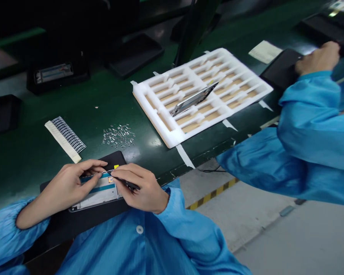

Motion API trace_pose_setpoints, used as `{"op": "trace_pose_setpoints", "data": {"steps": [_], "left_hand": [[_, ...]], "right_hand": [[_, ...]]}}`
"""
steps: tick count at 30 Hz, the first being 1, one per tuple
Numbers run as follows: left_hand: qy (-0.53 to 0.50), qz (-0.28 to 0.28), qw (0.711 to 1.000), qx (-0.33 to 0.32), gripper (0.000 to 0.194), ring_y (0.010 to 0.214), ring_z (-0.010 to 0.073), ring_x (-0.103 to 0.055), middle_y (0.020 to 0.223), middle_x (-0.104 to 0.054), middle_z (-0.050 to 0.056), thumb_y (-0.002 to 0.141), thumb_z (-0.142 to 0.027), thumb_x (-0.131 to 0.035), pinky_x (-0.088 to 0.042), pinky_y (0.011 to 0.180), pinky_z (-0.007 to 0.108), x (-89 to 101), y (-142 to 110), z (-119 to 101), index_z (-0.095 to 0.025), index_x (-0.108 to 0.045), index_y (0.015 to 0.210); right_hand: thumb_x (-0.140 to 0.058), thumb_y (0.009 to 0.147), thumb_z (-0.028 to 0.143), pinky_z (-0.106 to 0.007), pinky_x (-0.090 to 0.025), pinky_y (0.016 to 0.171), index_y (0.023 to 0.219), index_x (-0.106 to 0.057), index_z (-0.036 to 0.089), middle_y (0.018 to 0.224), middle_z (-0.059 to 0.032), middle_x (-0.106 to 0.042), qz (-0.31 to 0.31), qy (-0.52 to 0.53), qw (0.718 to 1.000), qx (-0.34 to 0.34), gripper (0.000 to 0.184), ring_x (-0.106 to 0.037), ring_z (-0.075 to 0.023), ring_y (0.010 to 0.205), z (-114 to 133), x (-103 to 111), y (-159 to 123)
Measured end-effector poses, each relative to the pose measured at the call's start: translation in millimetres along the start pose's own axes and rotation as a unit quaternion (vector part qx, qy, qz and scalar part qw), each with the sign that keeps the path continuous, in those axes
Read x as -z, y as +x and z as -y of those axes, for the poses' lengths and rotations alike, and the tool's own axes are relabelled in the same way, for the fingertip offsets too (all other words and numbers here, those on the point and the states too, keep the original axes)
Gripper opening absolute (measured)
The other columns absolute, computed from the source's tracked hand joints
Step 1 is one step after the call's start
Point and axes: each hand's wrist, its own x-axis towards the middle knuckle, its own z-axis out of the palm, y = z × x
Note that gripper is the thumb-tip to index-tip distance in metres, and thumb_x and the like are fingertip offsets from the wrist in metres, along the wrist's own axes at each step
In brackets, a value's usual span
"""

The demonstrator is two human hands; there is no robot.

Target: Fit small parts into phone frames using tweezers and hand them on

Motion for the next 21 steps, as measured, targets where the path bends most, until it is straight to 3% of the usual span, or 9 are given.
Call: {"op": "trace_pose_setpoints", "data": {"steps": [5, 10, 16, 21], "left_hand": [[0.021, -0.005, 0.999, -0.025, 0.023, 0.085, 0.0178, -0.077, 0.103, -0.081, 0.001, 0.098, -0.031, -0.059, -0.056, 0.062, 0.023, -0.9, 1.2, -1.8, -0.024, -0.077, 0.111], [0.038, -0.034, 0.997, -0.057, 0.025, 0.092, 0.0181, -0.074, 0.124, -0.069, 0.009, 0.097, -0.03, -0.059, -0.063, 0.079, 0.03, -2.5, -0.9, 2.4, -0.022, -0.077, 0.112], [0.036, -0.028, 0.997, -0.062, 0.024, 0.094, 0.0171, -0.071, 0.121, -0.066, 0.008, 0.099, -0.026, -0.055, -0.059, 0.067, 0.025, -1.7, 0.5, 2.8, -0.023, -0.078, 0.105], [0.063, -0.03, 0.994, -0.086, 0.023, 0.102, 0.0178, -0.069, 0.119, -0.067, 0.006, 0.103, -0.024, -0.053, -0.059, 0.087, 0.029, -4.1, -3.2, 4.0, -0.022, -0.075, 0.109]], "right_hand": [[-0.07, 0.092, 0.005, -0.04, -0.068, 0.082, 0.124, -0.075, 0.023, 0.104, -0.0102, -0.081, -0.014, -0.005, 1.0, 0.004, 0.037, -0.078, -0.0239, 0.092, 1.2, -0.4, -1.8], [-0.07, 0.091, 0.002, -0.04, -0.068, 0.082, 0.122, -0.075, 0.021, 0.103, -0.0111, -0.081, -0.013, -0.007, 1.0, 0.008, 0.037, -0.078, -0.0238, 0.093, 1.3, -1.4, -2.5], [-0.07, 0.092, 0.003, -0.039, -0.068, 0.083, 0.121, -0.075, 0.021, 0.104, -0.011, -0.081, -0.013, -0.012, 1.0, 0.005, 0.035, -0.078, -0.023, 0.093, 1.5, -2.2, -2.6], [-0.068, 0.094, 0.006, -0.04, -0.068, 0.083, 0.122, -0.073, 0.023, 0.106, -0.0102, -0.08, -0.01, -0.014, 1.0, -0.008, 0.034, -0.077, -0.0229, 0.094, 2.3, -2.3, -3.7]]}}
